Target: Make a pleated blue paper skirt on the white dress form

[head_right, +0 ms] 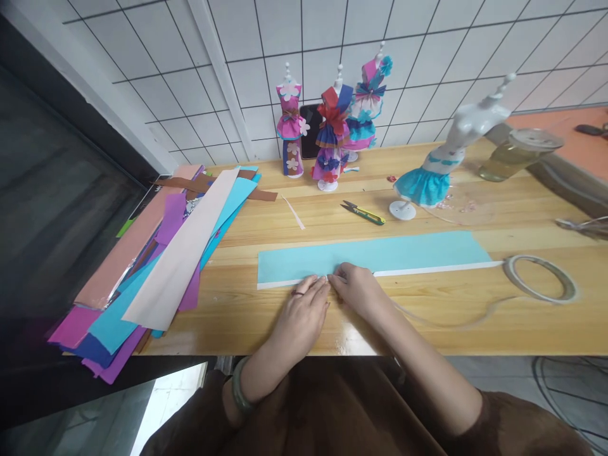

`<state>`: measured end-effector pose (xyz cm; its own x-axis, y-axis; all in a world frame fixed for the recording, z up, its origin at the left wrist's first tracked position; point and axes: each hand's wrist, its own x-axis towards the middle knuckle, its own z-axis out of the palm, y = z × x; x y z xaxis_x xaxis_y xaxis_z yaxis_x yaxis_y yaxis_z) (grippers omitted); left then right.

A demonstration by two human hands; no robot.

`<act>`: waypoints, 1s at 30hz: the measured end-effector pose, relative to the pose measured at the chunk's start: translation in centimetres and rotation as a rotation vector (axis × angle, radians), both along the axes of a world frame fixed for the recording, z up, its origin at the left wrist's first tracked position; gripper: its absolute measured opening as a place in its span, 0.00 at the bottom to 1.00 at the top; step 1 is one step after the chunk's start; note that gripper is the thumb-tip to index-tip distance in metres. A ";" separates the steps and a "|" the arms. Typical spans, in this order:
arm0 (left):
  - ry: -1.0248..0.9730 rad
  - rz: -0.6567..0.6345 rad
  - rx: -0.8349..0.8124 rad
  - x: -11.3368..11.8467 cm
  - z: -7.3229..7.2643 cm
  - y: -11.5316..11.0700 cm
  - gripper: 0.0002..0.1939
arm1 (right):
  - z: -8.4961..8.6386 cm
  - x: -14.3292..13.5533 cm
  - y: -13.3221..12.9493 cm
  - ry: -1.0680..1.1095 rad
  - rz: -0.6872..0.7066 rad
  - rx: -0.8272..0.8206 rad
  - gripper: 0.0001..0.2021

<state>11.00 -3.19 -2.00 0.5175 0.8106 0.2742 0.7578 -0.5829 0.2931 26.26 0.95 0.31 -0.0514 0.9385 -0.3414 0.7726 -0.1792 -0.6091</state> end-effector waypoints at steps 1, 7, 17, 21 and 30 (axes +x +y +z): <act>0.026 0.008 0.005 0.2 -0.3 0.0 0.17 | 0.0 0.0 0.0 -0.003 0.002 0.011 0.10; 0.114 0.038 0.031 0.6 -0.7 -0.4 0.18 | -0.2 0.3 0.0 0.068 -0.008 -0.003 0.10; 0.172 0.022 0.056 0.6 0.1 -0.5 0.17 | 0.8 1.6 -0.3 0.214 -0.076 -0.073 0.15; 0.179 0.016 0.037 0.8 0.4 -0.5 0.16 | 1.5 3.1 -0.7 0.176 -0.053 -0.087 0.21; 0.196 0.005 0.056 1.1 0.5 -0.6 0.17 | 3.0 5.4 -1.6 0.157 0.011 -0.205 0.21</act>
